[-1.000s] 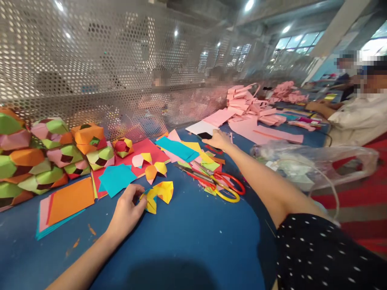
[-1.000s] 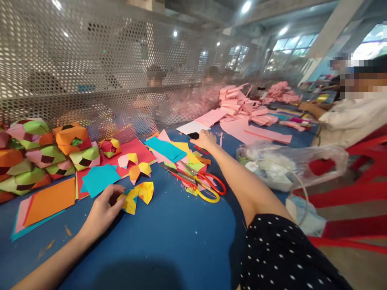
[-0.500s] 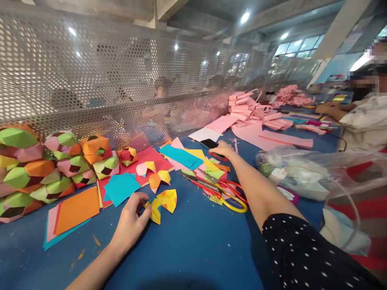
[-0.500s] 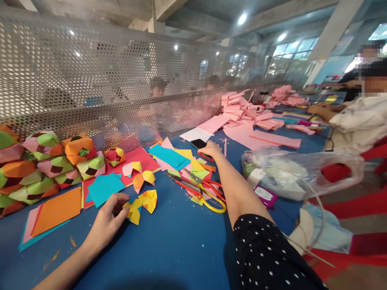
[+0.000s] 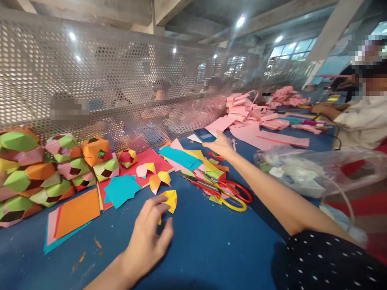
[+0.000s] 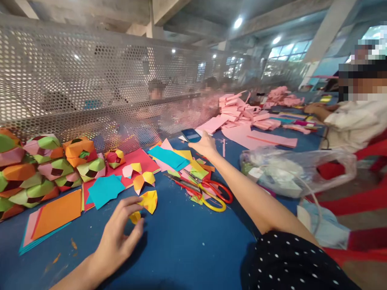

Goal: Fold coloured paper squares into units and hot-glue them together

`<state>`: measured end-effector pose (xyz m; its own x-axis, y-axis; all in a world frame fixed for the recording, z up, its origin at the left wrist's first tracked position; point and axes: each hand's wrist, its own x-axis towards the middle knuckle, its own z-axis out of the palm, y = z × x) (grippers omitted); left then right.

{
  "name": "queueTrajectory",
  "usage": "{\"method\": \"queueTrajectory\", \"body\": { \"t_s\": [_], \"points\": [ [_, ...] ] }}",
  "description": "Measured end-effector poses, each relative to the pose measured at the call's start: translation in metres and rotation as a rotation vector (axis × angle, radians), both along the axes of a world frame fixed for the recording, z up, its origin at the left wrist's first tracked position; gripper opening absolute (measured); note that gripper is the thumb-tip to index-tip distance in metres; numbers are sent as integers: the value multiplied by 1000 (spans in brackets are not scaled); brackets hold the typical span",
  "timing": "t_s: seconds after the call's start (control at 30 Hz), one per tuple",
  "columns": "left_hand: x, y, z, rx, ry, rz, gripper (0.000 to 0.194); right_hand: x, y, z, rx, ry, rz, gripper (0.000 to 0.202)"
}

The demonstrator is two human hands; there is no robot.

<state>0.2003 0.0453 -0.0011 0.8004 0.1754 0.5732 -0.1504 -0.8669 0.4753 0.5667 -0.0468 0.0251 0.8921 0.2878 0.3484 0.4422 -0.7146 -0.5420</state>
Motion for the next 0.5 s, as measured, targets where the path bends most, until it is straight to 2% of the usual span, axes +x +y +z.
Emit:
{"method": "queueTrajectory", "body": {
  "t_s": [0.07,0.13,0.23,0.3,0.4,0.5],
  "points": [
    [7,-20,1,-135,134,-88,23,-37,-11,7,56,-65,82,81],
    [17,-36,-2,-349,239,-124,28,-83,-24,8,233,-148,275,88],
    [32,-54,-11,-706,248,-169,54,-155,-39,6,374,-159,433,89],
    [39,-60,-15,-881,187,-249,64,-192,-45,4,415,-119,507,88],
    [43,-63,-17,-1073,70,-369,50,-220,-47,0,493,20,538,85],
    [41,-59,-17,-1182,-13,-391,43,-227,-45,-5,542,144,565,88]
  ]
}}
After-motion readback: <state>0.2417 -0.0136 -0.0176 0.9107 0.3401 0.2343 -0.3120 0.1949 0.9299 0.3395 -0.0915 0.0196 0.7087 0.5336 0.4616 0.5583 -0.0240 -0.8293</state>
